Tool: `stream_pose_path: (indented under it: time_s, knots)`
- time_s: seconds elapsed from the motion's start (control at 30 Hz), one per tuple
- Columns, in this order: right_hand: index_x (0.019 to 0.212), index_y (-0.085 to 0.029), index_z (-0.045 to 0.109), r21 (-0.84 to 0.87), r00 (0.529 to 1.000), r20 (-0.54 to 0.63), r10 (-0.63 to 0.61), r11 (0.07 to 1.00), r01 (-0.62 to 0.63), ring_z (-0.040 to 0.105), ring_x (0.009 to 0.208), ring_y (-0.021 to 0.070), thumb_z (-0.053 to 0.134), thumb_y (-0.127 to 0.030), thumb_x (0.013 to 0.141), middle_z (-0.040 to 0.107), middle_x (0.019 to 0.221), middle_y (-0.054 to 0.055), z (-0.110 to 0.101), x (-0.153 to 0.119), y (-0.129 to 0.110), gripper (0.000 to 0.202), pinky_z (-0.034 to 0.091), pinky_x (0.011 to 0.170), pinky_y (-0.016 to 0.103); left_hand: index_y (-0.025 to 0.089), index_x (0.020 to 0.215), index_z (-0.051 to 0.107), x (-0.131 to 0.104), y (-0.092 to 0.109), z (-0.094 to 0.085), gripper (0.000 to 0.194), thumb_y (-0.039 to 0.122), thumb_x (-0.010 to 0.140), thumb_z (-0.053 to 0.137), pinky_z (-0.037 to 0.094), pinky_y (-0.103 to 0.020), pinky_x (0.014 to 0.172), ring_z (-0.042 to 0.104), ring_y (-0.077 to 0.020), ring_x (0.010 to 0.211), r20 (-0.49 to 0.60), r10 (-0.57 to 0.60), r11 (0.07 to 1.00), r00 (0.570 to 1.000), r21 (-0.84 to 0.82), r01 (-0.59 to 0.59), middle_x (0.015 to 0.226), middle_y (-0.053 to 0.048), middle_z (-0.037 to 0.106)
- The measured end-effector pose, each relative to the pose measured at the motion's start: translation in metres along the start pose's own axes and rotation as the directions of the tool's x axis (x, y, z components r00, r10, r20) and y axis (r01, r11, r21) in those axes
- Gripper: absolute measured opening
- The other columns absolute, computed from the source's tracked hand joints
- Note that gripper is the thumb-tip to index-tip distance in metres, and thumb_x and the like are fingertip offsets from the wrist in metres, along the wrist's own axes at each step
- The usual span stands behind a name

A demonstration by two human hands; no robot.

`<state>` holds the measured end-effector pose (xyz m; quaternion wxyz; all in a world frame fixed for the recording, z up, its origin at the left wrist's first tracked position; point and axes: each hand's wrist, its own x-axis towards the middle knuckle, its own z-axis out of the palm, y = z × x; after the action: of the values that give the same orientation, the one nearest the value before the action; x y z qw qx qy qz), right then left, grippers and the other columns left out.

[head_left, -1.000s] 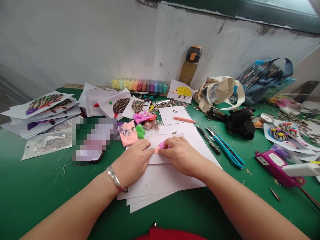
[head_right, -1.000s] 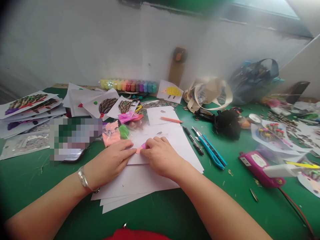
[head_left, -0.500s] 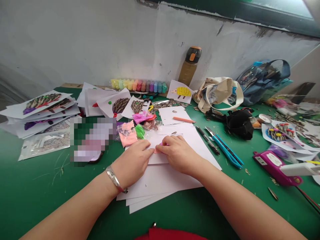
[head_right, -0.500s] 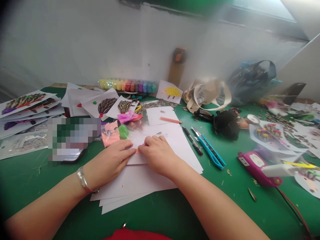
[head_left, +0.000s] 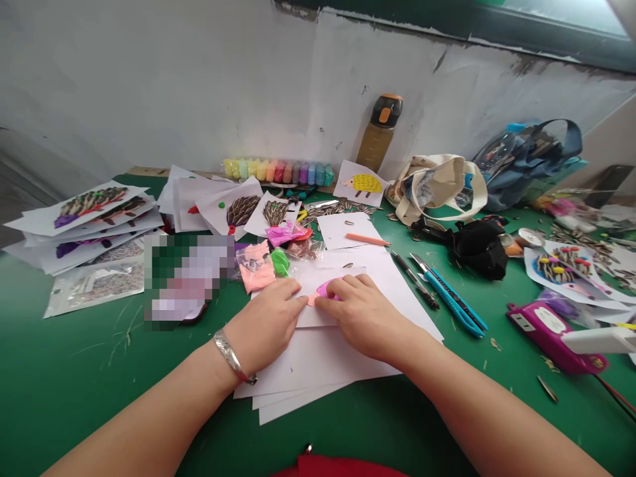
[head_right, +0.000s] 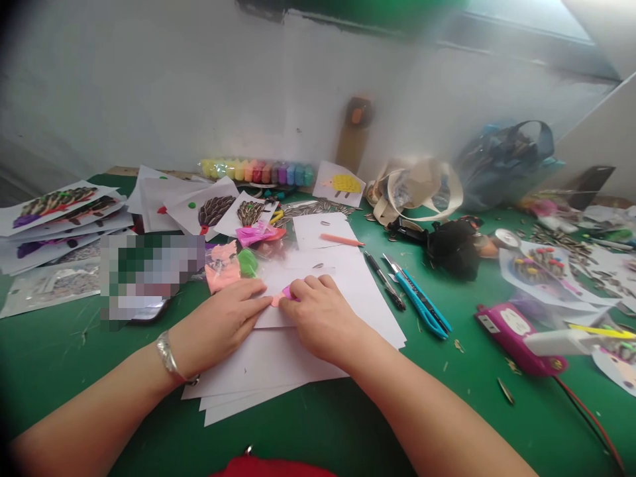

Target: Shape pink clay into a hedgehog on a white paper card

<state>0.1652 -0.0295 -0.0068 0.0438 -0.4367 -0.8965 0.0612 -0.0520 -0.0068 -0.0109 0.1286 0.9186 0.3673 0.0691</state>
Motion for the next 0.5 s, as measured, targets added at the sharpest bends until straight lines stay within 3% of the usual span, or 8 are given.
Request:
stream_pose_path:
  time_s: [0.27, 0.5]
  knots:
    - [0.119, -0.022, 0.068, -0.003, 0.999, -0.031, 0.028, 1.000, -0.028, 0.046, 0.089, 0.0219, 0.045, -0.008, 0.094, 0.062, 0.104, 0.009, 0.0059, 0.0075, 0.0036, 0.037, 0.028, 0.081, 0.038, 0.016, 0.105, 0.068, 0.0000, 0.0005, -0.0014, 0.031, 0.010, 0.097, 0.039, 0.045, -0.038, 0.081, 0.051, -0.0233, 0.091, 0.015, -0.003, 1.000, 1.000, -0.007, 0.003, 0.096, -0.009, 0.054]
    - [0.112, -0.028, 0.071, 0.163, 0.992, -0.088, 0.094, 0.983, -0.079, 0.048, 0.088, 0.0193, 0.045, -0.002, 0.089, 0.060, 0.100, 0.005, 0.0044, 0.0071, 0.0097, 0.043, 0.028, 0.079, 0.034, 0.015, 0.103, 0.069, 0.0005, 0.0008, -0.0020, 0.032, 0.009, 0.097, 0.039, 0.044, -0.038, 0.076, 0.050, -0.0231, 0.087, 0.027, -0.002, 1.000, 1.000, 0.003, 0.002, 0.093, -0.009, 0.054]
